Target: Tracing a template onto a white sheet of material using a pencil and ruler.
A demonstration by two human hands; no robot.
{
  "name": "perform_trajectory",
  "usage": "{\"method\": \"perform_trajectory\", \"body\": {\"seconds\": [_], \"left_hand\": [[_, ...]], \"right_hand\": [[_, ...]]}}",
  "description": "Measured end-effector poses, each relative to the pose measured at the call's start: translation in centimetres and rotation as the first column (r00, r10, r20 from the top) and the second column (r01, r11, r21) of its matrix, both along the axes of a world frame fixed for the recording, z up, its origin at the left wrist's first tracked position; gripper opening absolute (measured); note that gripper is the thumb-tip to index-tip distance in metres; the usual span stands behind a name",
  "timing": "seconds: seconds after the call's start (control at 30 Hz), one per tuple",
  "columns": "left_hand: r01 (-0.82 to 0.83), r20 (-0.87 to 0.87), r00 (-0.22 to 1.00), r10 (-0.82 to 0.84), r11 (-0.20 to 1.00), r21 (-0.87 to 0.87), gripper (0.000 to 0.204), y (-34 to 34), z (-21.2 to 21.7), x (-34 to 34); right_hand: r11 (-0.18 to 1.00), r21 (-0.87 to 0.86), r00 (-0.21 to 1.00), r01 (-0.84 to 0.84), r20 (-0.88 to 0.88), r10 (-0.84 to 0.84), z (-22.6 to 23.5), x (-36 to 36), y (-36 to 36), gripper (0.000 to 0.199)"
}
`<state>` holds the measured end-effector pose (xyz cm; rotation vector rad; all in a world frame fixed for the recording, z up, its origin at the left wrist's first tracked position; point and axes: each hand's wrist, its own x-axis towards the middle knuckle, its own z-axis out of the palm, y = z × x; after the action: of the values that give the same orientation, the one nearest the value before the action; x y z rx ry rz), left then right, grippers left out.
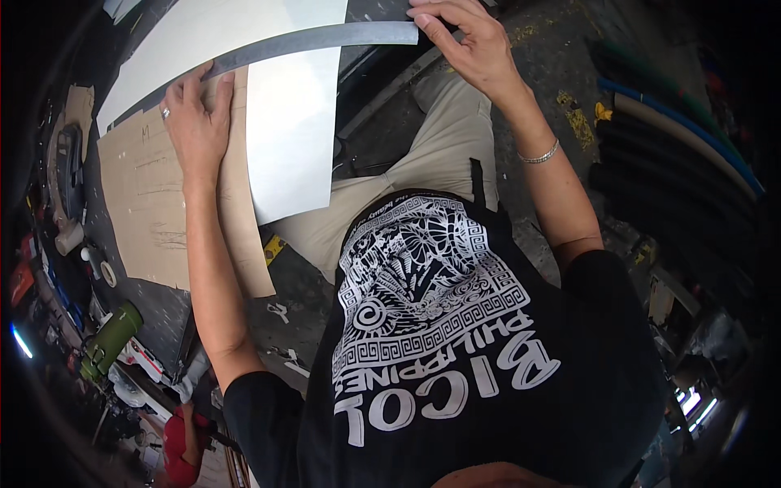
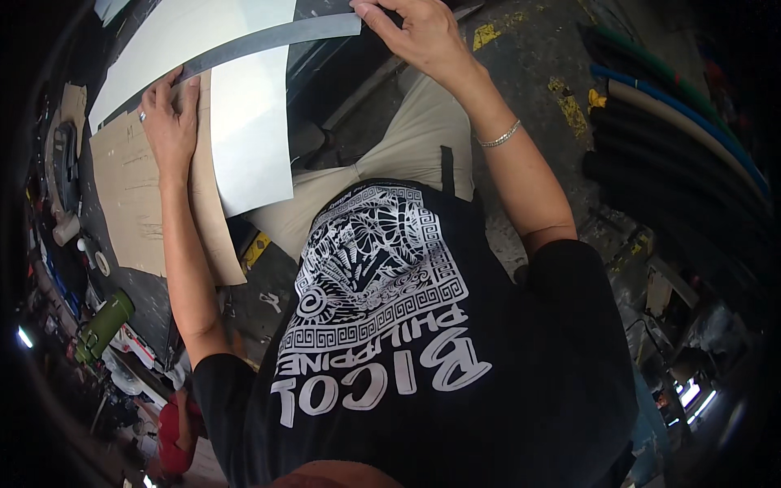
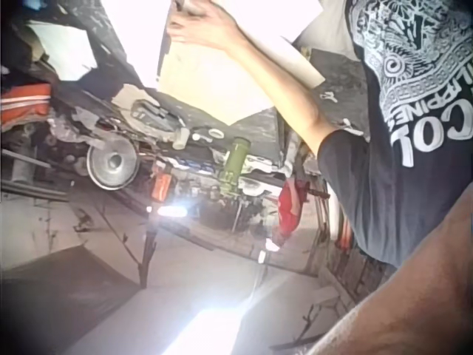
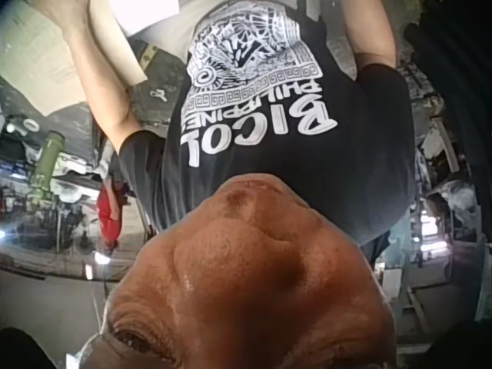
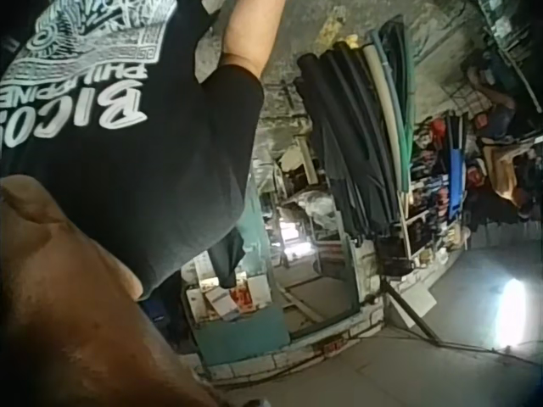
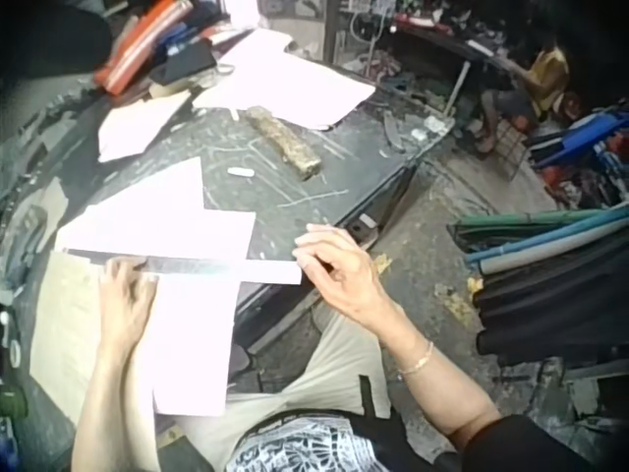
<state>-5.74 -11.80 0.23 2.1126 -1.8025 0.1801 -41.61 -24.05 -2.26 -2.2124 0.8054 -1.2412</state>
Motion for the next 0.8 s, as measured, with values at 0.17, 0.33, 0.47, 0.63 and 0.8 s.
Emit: {"method": "perform_trajectory", "body": {"seconds": [0.17,0.33,0.47,0.63,0.8], "left_hand": [[-0.014,0.018,1.0,0.014,1.0,0.015,0.047,-0.3,0.1,0.2],[-0.032,0.013,0.999,0.032,0.999,0.019,0.048,-0.3,-0.5,0.2],[0.0,0.044,0.999,-0.001,1.0,0.012,0.051,-0.3,-0.7,0.5],[0.0,-0.021,1.0,0.001,1.0,0.024,0.05,-0.1,-1.4,2.0],[0.028,-0.052,0.998,-0.026,0.999,0.034,0.045,-1.1,-0.3,2.5]], "right_hand": [[0.993,-0.096,0.971,-0.067,0.222,0.087,-1.9,0.2,-0.9,0.012],[0.985,-0.171,0.999,0.035,-0.003,-0.036,-0.5,-0.3,0.4,0.013],[0.987,0.033,0.986,0.157,0.044,-0.158,-0.6,-2.0,3.4,0.018],[0.763,0.624,0.967,0.166,0.051,-0.252,-6.1,-5.3,7.7,0.018],[0.653,0.741,0.961,0.157,0.038,-0.274,-9.8,-9.9,9.0,0.02]]}}
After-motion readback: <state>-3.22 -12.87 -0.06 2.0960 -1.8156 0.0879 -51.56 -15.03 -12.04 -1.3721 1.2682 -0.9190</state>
